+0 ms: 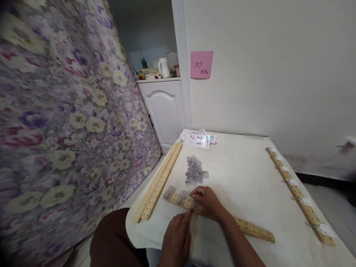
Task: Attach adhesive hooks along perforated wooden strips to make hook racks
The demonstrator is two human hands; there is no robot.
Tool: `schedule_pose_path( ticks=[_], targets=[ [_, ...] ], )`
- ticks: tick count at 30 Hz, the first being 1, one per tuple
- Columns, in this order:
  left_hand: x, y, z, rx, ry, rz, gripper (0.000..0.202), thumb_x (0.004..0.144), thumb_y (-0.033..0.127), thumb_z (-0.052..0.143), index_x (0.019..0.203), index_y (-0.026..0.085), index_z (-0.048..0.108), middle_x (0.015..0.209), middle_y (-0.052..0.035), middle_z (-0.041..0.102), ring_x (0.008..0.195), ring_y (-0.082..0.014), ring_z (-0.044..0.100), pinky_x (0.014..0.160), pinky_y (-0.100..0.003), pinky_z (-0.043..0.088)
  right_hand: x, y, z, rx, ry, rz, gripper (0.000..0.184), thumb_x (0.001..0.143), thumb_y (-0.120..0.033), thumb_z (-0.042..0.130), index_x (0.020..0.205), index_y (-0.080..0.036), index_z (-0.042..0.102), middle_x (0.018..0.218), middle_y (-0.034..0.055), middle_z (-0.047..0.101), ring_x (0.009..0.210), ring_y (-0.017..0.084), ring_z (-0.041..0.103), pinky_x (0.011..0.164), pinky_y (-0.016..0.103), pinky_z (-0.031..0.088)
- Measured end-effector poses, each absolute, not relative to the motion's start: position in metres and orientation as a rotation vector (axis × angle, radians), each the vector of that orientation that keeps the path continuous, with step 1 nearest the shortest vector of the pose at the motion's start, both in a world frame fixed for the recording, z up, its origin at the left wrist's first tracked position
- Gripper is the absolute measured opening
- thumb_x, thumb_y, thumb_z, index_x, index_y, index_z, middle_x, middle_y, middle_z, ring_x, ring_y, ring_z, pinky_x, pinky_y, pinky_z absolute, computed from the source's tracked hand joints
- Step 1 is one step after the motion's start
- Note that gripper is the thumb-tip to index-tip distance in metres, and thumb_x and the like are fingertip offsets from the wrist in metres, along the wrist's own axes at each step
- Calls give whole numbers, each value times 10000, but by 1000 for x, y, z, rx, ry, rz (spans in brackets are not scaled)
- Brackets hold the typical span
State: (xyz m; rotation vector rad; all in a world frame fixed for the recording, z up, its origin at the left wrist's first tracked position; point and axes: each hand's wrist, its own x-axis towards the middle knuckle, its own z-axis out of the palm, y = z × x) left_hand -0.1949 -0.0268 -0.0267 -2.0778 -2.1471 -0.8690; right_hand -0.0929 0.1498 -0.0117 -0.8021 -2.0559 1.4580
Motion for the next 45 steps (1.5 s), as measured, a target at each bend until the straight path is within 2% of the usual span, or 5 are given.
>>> schedule_pose_path(
  ticks=[8, 22, 45],
  targets=[
    [-191, -26, -16, -2129, -2284, -741, 561, 763, 5, 371, 1295, 173, 427, 1047, -90, 563, 937, -222, 502, 810, -395, 466, -92, 150, -10, -796, -2093, 1449, 189, 747, -261, 579, 829, -170, 723, 823, 57, 719, 775, 206, 637, 712, 295, 458],
    [-189, -25, -15, -2061, -2198, -680, 574, 752, 5, 396, 1301, 174, 419, 981, -81, 554, 870, -207, 501, 756, -360, 462, -92, 153, -15, -751, -2086, 1433, 188, 758, -268, 571, 826, -179, 722, 826, 61, 718, 780, 202, 638, 712, 289, 458],
    [-186, -25, -11, -2057, -2235, -590, 579, 747, -4, 393, 1298, 170, 417, 1001, -81, 548, 896, -209, 494, 791, -365, 449, -92, 153, -15, -762, -2144, 1355, 201, 772, -300, 564, 844, -203, 725, 864, 56, 713, 841, 208, 627, 762, 302, 464]
  ],
)
